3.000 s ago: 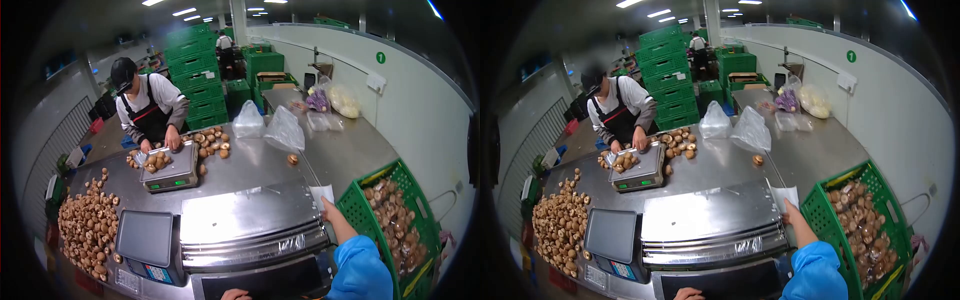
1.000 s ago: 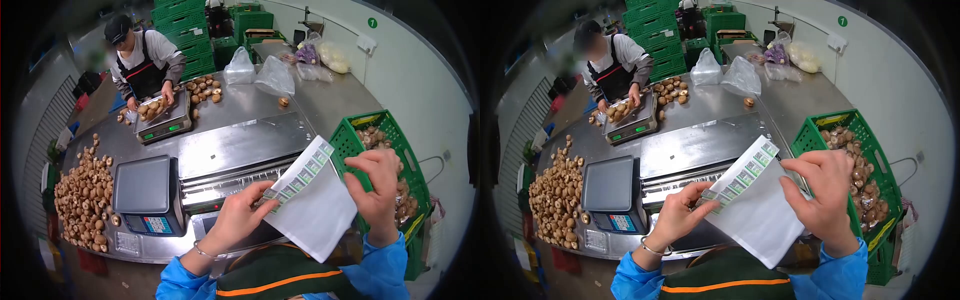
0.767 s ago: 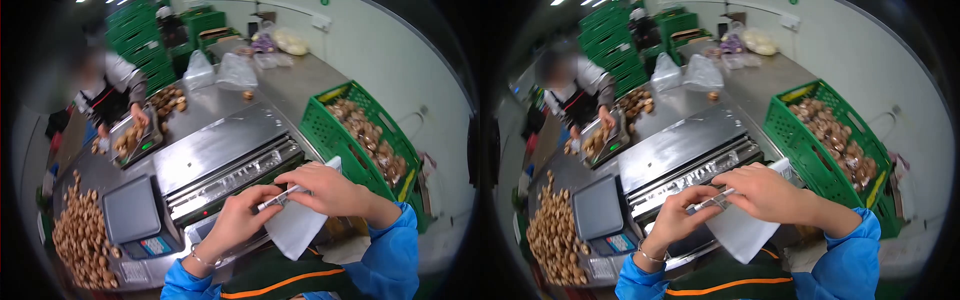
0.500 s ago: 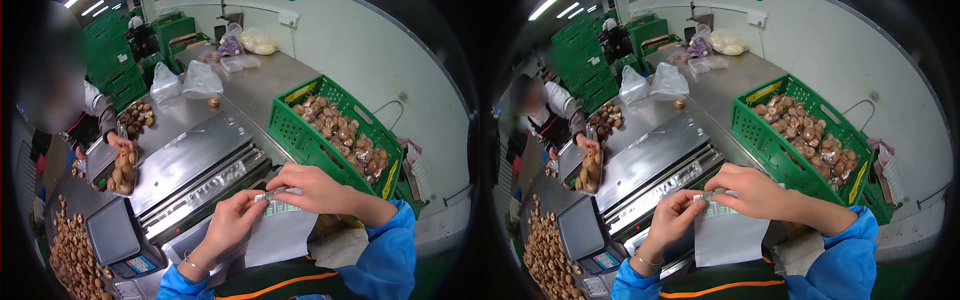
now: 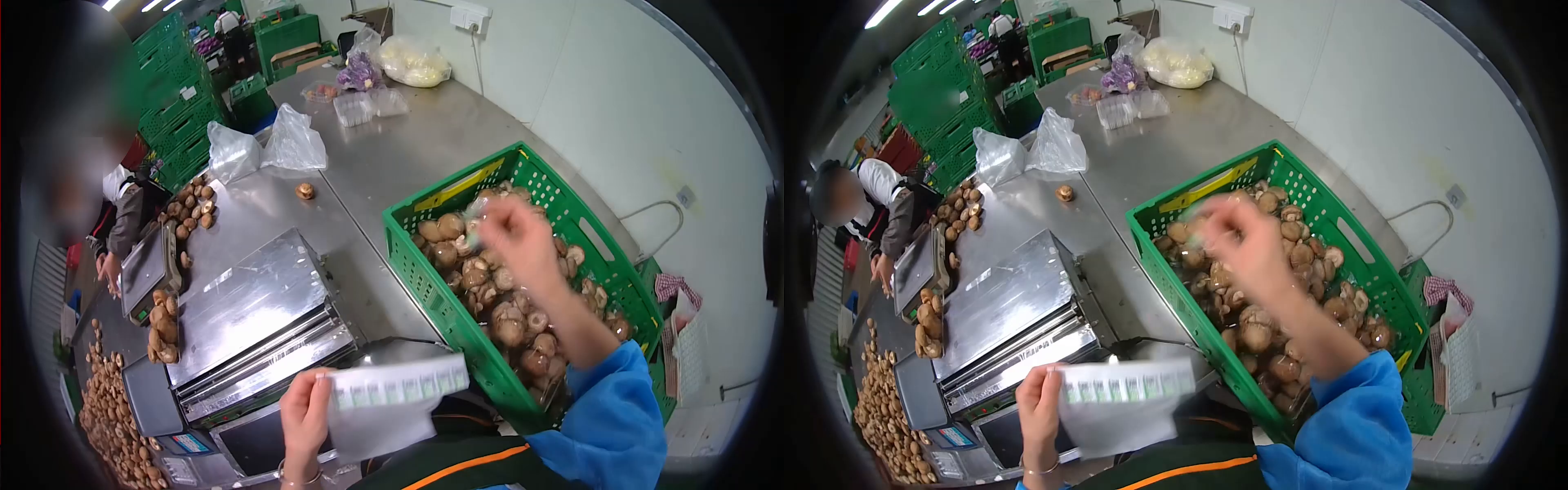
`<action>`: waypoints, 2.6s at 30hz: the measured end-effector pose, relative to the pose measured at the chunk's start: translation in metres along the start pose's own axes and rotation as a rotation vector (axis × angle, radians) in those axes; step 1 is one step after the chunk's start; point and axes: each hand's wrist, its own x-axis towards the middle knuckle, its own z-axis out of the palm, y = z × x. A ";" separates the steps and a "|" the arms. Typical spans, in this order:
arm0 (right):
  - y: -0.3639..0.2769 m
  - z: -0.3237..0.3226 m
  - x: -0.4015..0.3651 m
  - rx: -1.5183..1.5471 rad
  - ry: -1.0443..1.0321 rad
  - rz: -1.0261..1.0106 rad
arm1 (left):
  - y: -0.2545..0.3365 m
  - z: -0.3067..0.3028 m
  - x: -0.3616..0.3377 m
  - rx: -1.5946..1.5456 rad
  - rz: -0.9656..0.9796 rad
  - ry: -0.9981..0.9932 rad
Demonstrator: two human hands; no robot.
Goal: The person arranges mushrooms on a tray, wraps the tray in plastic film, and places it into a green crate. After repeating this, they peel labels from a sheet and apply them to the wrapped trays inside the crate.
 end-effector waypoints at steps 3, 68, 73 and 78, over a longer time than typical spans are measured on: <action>0.136 -0.036 0.066 0.054 0.051 0.205 | 0.002 0.009 -0.013 -0.146 -0.065 0.018; -0.071 0.019 -0.122 -0.053 -0.415 0.135 | -0.001 -0.013 -0.032 -0.119 0.290 -0.061; -0.097 0.010 -0.081 -0.397 -0.390 -0.082 | -0.002 -0.011 -0.030 0.012 0.340 -0.066; -0.115 0.039 -0.068 -0.597 -1.029 -0.402 | 0.004 0.001 -0.033 0.159 0.354 -0.088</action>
